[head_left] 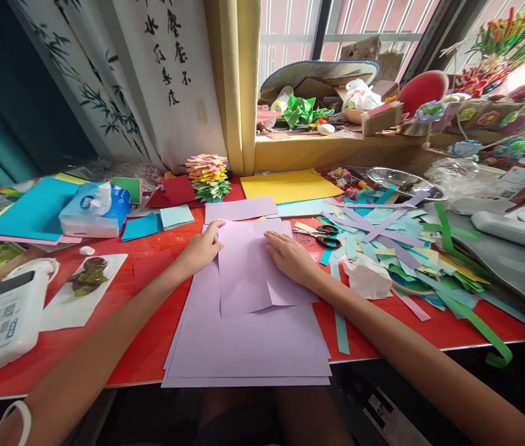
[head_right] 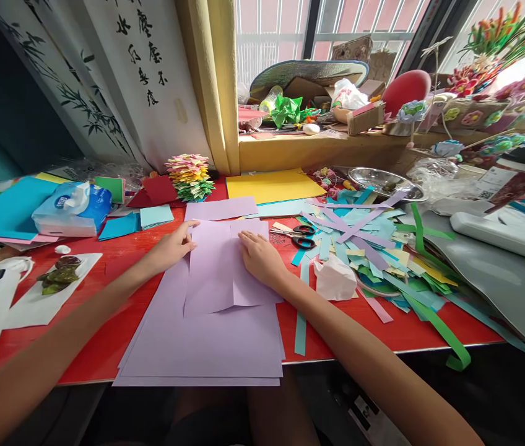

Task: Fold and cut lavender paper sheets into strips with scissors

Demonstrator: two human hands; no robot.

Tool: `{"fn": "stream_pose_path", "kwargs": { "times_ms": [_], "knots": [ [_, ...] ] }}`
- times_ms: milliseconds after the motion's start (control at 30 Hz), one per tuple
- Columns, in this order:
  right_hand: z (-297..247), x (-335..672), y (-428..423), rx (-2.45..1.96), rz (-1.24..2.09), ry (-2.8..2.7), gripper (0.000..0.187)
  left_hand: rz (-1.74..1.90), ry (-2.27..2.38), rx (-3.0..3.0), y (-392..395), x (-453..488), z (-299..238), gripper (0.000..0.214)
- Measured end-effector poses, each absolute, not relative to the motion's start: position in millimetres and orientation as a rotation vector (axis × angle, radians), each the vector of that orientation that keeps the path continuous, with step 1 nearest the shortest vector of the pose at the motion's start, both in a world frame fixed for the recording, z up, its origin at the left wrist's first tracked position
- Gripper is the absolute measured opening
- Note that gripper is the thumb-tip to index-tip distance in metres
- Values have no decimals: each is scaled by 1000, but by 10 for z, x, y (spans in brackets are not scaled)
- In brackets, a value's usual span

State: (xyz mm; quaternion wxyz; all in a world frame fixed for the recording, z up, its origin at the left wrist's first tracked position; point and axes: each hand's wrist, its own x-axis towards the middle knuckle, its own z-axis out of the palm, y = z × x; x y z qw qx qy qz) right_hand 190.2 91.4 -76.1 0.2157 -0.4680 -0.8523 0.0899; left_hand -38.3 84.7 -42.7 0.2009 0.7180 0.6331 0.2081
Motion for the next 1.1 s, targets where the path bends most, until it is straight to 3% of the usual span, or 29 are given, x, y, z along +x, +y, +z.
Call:
{"fn": "stream_pose_path", "kwargs": {
  "times_ms": [233,433,800,1000,1100],
  "knots": [
    [-845,1851,884,-1340,93,-2554,51,344,1695,1979,836,-374,-435,69],
    [-824,1846,881,-1377,50,-2569,51,245,1697,1974,821,-335,-442,71],
    [-844,1846,902,-1382,42,-2552,53,245,1639,1963,779,-341,-416,70],
    [-752,1863,812,-1258,12,-2426,48,486,1760,2006,793,-374,-396,59],
    [-752,1836,759,-1271,33,-2467,49,428,1736,1963,796,-398,-379,66]
  ]
}}
